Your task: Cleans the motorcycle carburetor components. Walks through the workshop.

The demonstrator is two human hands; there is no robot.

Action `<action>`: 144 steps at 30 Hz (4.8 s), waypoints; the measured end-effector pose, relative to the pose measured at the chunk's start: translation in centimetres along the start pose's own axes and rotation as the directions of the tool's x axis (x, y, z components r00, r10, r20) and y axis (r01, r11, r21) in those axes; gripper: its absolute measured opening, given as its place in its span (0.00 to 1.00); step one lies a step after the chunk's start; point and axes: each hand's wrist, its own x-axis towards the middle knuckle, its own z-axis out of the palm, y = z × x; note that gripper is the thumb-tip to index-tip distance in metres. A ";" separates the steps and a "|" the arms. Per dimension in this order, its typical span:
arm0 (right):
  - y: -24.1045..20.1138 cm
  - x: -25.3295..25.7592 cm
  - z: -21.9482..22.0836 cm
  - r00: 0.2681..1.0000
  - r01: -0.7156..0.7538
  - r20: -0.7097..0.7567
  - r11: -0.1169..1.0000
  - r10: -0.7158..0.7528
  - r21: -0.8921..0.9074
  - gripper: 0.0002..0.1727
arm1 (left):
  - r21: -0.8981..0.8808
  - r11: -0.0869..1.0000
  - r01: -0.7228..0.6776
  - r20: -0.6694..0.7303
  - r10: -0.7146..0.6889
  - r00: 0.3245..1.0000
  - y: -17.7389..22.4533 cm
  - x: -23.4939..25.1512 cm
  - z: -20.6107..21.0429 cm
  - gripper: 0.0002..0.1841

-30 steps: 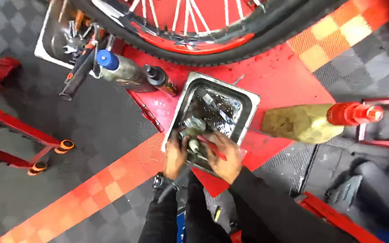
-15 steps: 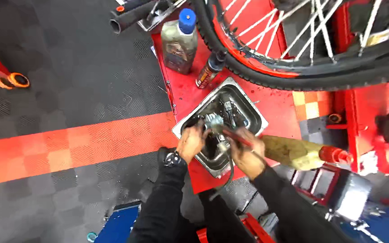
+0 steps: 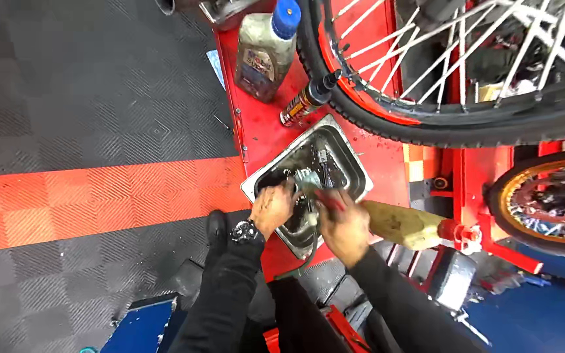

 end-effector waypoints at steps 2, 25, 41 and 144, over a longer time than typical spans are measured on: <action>0.0 -0.5 -0.5 0.997 -0.016 -0.068 1.000 0.017 0.015 0.12 | -0.013 1.000 0.007 0.000 -0.007 1.000 -0.3 0.3 0.1 0.25; 2.8 -3.8 1.9 0.865 -0.370 -0.118 0.778 0.488 0.507 0.13 | -0.225 0.924 0.310 -0.063 -0.331 0.942 -0.6 0.2 -1.2 0.29; 3.5 -3.6 5.2 0.959 -0.168 -0.084 0.785 0.270 0.597 0.11 | 0.012 0.924 0.382 -0.133 -0.378 0.916 1.9 1.0 -1.7 0.28; -5.3 -9.3 3.5 0.646 -0.665 -0.109 0.627 0.755 0.406 0.11 | -0.609 0.635 0.476 0.260 -0.407 0.876 1.4 -3.5 -0.1 0.23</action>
